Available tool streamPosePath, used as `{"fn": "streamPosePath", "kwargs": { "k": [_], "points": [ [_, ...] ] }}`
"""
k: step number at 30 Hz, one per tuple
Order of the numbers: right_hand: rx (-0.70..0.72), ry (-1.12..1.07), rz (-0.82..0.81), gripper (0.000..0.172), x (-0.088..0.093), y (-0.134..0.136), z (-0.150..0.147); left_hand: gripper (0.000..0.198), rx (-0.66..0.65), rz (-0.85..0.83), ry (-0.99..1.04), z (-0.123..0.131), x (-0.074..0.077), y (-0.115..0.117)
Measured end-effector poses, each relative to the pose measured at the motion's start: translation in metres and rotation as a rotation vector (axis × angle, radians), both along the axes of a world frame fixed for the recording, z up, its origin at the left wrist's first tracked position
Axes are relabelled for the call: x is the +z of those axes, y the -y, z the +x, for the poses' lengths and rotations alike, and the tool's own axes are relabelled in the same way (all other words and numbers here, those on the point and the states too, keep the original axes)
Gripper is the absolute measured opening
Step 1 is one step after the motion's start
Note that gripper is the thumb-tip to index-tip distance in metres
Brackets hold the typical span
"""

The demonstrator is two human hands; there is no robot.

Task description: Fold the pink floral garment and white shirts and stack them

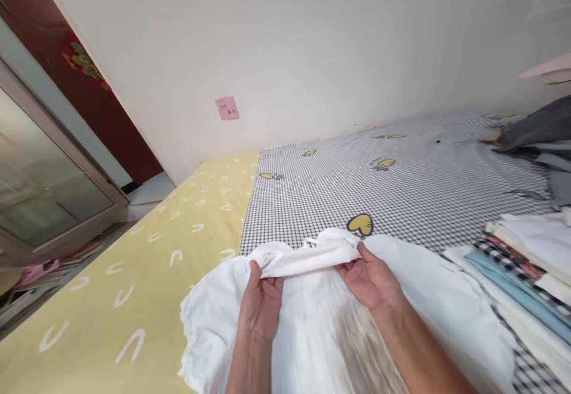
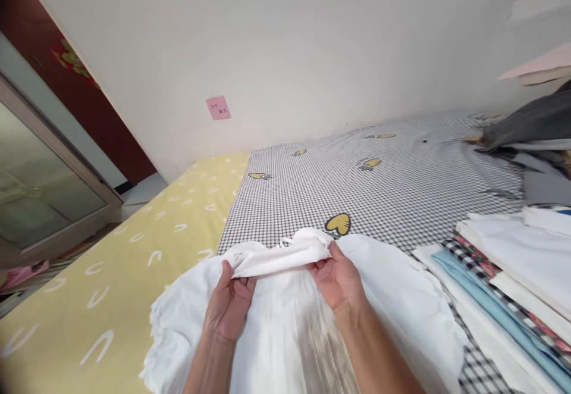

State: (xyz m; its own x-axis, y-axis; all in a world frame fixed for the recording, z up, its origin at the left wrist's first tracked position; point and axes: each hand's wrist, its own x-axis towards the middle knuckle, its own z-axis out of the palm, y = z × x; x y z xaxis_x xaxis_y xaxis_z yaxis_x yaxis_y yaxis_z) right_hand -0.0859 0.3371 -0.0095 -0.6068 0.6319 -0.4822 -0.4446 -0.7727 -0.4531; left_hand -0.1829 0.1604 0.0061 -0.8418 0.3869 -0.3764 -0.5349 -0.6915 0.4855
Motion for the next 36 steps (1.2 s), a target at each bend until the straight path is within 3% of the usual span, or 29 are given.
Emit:
{"fn": "streamPosePath", "kwargs": {
  "k": [7, 14, 21, 27, 29, 33, 36],
  "points": [
    [-0.01, -0.11, -0.028, 0.028, -0.009, -0.002, -0.003, 0.035, 0.062, 0.044, -0.031, -0.002, -0.008, -0.002],
    [-0.063, -0.149, -0.065, 0.015, -0.007, -0.001, -0.002, 0.039, 0.003, 0.035, -0.108, -0.003, -0.011, -0.004],
    [-0.085, -0.148, 0.161, 0.05, -0.006, 0.005, -0.004, 0.042, 0.033, 0.018, -0.086, -0.005, -0.009, -0.004],
    [-0.094, -0.214, 0.238, 0.073, -0.01, 0.003, -0.003, 0.045, 0.091, 0.069, -0.053, -0.007, -0.014, -0.002],
    [-0.115, -0.202, 0.233, 0.07, -0.009, 0.001, -0.004, 0.046, 0.087, 0.071, -0.062, -0.008, -0.016, -0.002],
    [-0.167, -0.16, 0.14, 0.046, -0.005, 0.001, -0.004, 0.049, 0.037, 0.041, -0.159, -0.008, -0.016, -0.003],
    [-0.206, -0.104, 0.138, 0.059, 0.0, 0.002, -0.002, 0.051, -0.01, -0.004, -0.234, -0.006, -0.015, -0.004]
  ]
}}
